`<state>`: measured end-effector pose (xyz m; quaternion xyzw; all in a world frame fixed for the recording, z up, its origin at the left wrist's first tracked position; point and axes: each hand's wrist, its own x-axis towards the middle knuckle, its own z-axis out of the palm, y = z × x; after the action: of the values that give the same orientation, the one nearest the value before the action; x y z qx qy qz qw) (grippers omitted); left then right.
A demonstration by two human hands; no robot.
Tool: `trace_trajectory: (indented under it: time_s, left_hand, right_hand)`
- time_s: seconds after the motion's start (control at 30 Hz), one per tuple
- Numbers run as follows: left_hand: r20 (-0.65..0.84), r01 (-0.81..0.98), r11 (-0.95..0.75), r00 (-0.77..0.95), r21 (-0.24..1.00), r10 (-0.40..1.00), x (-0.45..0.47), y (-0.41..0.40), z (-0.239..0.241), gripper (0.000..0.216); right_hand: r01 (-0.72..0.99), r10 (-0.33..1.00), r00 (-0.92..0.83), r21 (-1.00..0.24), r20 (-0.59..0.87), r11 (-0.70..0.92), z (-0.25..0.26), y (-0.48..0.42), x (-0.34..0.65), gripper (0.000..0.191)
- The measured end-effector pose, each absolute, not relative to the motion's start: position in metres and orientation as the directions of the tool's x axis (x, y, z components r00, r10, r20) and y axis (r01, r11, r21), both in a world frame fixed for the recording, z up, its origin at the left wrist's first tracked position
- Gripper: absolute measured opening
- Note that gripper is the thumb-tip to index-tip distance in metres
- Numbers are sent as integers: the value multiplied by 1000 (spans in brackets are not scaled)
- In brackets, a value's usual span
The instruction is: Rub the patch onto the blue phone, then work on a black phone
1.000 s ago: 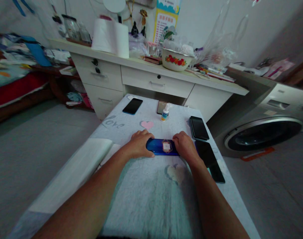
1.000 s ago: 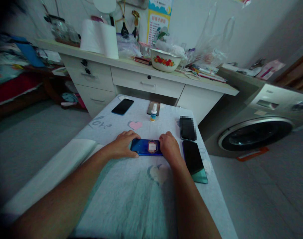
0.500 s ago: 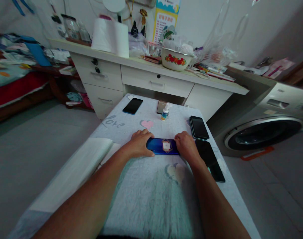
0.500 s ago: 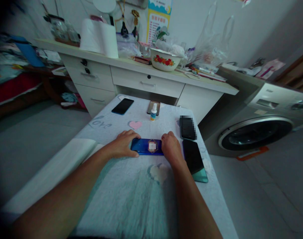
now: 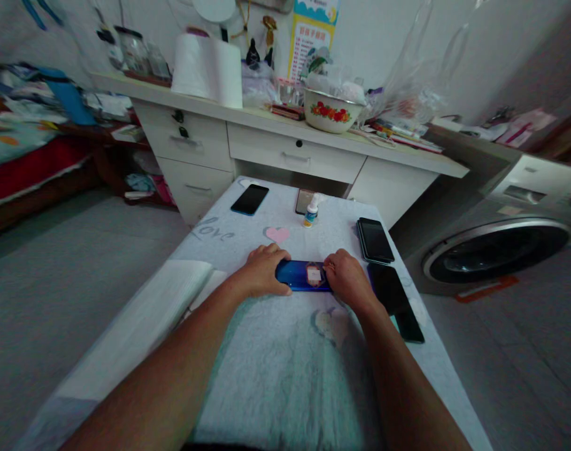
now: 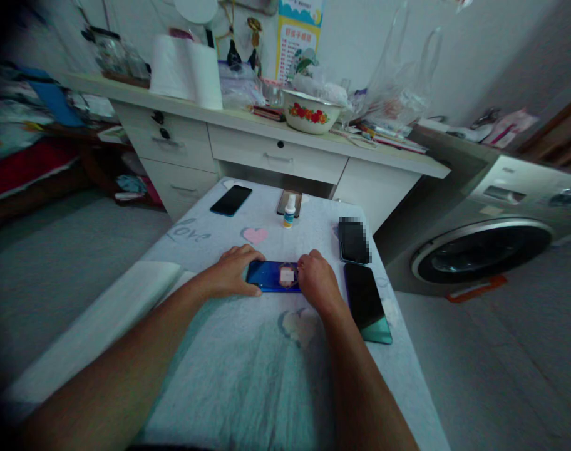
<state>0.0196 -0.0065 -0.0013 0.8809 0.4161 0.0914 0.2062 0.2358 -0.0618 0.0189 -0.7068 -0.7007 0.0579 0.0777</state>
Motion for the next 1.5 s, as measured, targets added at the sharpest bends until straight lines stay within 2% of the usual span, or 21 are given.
trace_trajectory:
  time_s: [0.4,1.0,1.5]
  left_hand:
    - [-16,692,-570,642,443,767,19,-7,0,64]
    - [-10,699,-562,631,443,776,20,-7,-2,66]
    - [-5,684,-574,645,450,764,19,-5,-4,67]
  right_hand:
    - [983,991,126,-141,44,-119,15,-62,263,22]
    - [973,999,-43,-224,25,48,19,-72,227,23]
    - [983,997,70,-174,38,-62,22,-72,253,21]
